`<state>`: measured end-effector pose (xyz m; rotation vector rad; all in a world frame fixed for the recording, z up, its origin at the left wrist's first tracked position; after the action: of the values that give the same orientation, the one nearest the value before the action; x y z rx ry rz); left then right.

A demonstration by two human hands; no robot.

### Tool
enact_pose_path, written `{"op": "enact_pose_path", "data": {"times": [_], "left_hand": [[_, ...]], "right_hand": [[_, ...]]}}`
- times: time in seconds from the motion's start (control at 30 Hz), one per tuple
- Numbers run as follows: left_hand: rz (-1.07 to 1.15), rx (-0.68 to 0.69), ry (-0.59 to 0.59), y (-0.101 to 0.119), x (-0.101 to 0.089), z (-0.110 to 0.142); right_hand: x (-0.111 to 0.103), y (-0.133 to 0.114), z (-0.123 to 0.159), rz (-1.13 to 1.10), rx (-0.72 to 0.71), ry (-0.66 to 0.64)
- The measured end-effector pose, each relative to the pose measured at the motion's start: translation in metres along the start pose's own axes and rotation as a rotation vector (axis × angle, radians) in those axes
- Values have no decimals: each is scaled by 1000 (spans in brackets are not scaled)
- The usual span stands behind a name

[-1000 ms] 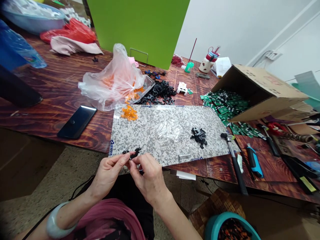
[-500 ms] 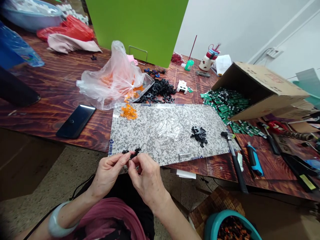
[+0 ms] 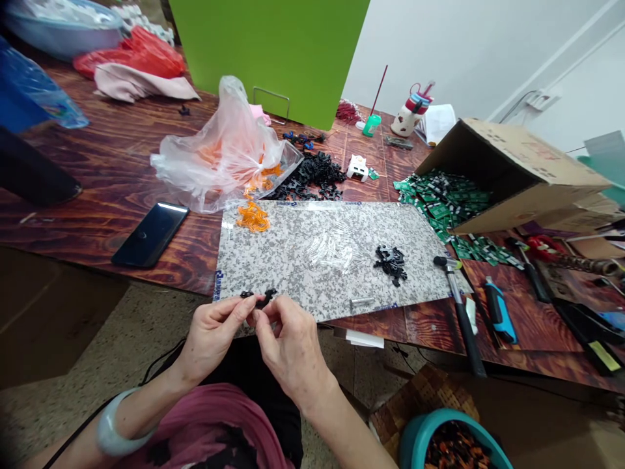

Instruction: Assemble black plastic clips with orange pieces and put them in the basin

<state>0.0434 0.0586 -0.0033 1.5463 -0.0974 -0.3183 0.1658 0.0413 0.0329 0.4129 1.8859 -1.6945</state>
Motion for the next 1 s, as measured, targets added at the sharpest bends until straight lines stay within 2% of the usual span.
{"op": "enact_pose_path", "data": {"times": [0.27, 0.5, 0.73, 1.0], "left_hand": [[-282, 158, -95, 12, 3, 2], [-401, 207, -155, 19, 5, 5], [-361, 179, -137, 14, 2, 8], [-306, 161, -109, 15, -1, 8]], "right_hand": [[0, 15, -3, 2, 55, -75], [1, 17, -3, 142, 34, -103], [2, 7, 3, 269, -44, -69], [6, 9, 8, 111, -4, -16]]}}
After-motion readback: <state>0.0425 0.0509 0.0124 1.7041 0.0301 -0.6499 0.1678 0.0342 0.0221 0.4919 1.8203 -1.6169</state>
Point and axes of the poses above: each hand's wrist, its own z-axis away from the middle knuckle, its own x-axis out of the palm, y = z × x, the point moved 8 cm from there along -z, towards the middle knuckle, and after that the axes turned 9 degrees about -y, right-handed, at the moved point
